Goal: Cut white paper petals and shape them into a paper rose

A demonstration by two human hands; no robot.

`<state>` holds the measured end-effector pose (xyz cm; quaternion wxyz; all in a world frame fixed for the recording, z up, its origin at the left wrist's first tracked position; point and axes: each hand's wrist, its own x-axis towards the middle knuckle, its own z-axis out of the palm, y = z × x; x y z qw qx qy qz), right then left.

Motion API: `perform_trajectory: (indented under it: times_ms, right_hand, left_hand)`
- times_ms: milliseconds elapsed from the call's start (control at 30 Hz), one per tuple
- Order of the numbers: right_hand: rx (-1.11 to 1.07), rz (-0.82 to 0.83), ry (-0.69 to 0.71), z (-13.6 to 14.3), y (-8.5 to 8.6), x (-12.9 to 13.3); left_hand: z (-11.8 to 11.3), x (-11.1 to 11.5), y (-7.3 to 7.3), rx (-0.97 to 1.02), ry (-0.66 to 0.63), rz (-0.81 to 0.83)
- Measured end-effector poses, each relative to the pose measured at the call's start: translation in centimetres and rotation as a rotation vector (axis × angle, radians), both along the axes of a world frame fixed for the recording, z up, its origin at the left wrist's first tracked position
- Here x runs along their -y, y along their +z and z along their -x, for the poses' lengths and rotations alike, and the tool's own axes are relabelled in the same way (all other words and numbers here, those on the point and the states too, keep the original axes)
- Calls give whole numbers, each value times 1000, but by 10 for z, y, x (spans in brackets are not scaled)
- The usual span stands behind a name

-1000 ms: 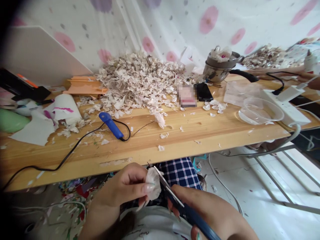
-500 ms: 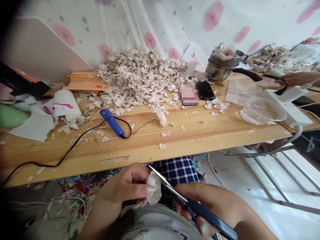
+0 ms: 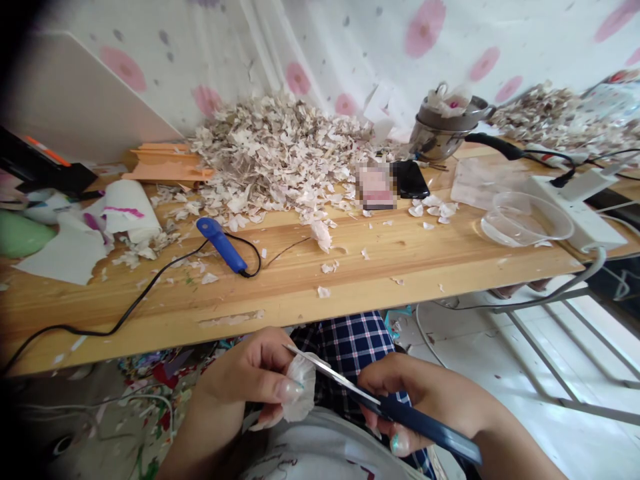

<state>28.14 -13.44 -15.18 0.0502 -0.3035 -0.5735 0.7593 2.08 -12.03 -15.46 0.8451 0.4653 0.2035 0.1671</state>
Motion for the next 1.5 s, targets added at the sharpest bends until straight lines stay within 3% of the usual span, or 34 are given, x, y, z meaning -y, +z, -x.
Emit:
perform_trajectory:
  times_ms: [333, 800, 1033, 1267, 1500]
  right_hand:
    - [19, -12, -28, -5, -4, -1]
    - [101, -55, -28, -15, 5, 1]
    - [144, 43, 43, -12, 7, -5]
    - [172, 4, 99, -16, 13, -8]
    - [201, 6, 53, -21, 17, -8]
  left_hand:
    - [0, 1, -5, -7, -52, 153]
    - [-3, -1, -9, -35, -190, 342]
    - [-4, -5, -6, -107, -276, 348]
    - [-8, -7, -2, -129, -357, 335]
    - [-11, -7, -5, -187, -383, 400]
